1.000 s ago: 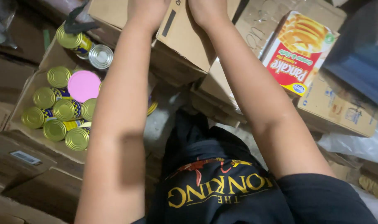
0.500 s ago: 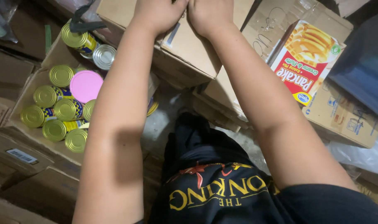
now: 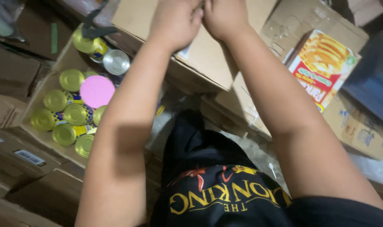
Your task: The person is organizing various grocery items like pancake mix and nuts into cardboard boxes in a storage room or backroom setting.
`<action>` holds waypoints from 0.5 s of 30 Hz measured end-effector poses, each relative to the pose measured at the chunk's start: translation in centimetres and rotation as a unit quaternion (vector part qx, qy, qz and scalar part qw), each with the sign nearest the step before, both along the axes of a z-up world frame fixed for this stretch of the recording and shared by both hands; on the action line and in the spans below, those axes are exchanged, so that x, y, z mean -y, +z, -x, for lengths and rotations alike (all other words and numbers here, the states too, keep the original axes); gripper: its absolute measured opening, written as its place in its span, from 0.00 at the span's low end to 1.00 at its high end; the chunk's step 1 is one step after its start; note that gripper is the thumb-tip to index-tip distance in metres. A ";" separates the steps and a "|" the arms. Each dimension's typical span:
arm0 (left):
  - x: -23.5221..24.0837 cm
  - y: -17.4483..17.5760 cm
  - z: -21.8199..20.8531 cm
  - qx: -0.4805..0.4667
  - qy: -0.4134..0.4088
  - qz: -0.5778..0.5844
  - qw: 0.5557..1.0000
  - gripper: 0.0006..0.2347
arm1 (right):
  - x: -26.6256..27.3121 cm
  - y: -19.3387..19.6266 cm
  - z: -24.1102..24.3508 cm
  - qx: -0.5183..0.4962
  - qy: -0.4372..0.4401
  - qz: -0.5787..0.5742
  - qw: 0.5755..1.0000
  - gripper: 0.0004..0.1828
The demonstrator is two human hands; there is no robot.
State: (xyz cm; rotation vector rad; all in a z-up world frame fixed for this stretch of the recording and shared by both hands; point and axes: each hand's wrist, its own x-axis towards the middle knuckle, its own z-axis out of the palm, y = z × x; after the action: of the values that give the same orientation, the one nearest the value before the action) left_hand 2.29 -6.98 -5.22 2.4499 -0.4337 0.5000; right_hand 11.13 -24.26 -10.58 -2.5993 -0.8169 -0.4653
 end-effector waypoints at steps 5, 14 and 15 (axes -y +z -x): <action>-0.9 -2.1 -1.7 0.170 0.002 -0.080 0.982 0.20 | 0.2 3.3 1.9 -0.001 0.034 -0.072 0.997 0.16; -15.9 -6.0 -11.3 -0.050 0.137 0.110 0.983 0.13 | -0.1 4.8 2.8 -0.007 0.009 -0.067 0.998 0.31; -18.5 -8.9 -13.4 -0.010 0.190 0.035 0.981 0.15 | 0.0 4.9 3.2 -0.016 0.010 -0.066 0.998 0.32</action>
State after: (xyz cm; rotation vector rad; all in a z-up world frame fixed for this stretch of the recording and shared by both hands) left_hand 15.72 11.54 -14.08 2.4723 0.0664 0.6328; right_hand 7.92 -24.22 -5.69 -2.4691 -0.7732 -0.4557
